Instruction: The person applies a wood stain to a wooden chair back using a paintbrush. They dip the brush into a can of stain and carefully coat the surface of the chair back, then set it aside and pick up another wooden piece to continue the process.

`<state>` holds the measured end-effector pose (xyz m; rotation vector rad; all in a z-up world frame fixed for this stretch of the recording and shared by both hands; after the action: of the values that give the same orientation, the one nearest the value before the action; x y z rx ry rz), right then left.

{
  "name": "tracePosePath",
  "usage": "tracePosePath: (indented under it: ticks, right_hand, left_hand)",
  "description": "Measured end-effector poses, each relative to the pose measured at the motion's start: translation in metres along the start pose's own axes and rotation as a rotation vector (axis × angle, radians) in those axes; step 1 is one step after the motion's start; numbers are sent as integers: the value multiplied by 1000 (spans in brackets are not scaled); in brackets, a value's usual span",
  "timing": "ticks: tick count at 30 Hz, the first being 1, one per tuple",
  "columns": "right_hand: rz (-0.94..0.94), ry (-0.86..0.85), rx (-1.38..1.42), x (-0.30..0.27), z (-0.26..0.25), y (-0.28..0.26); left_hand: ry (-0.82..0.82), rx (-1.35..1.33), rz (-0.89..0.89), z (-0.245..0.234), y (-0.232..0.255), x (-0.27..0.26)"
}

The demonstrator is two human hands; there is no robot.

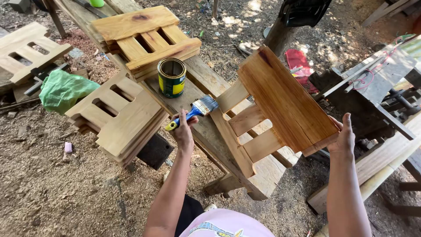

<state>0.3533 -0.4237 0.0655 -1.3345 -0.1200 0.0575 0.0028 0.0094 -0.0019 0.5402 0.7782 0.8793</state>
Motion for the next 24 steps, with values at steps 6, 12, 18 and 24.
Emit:
tracePosePath:
  ticks: [6, 12, 18, 24]
  right_hand:
    - [22, -28, 26, -7, 2, 4]
    - [135, 65, -100, 29, 15, -11]
    - [120, 137, 11, 49, 20, -15]
    - [164, 90, -22, 62, 13, -15]
  left_hand:
    - [-102, 297, 201, -16, -15, 13]
    - [-270, 541, 347, -9, -34, 48]
    - [-643, 638, 380, 7, -32, -21]
    - [-719, 691, 625, -9, -22, -133]
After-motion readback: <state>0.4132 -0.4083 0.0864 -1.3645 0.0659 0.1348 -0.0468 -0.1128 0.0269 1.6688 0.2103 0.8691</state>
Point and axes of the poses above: each hand's wrist, its own x-axis towards the middle knuckle, its own z-axis out of the palm, y = z × x, the point moved 1 cm from there along x, towards the middle knuckle, and after that the axes turned 14 degrees about -z, right-handed, at the moved point
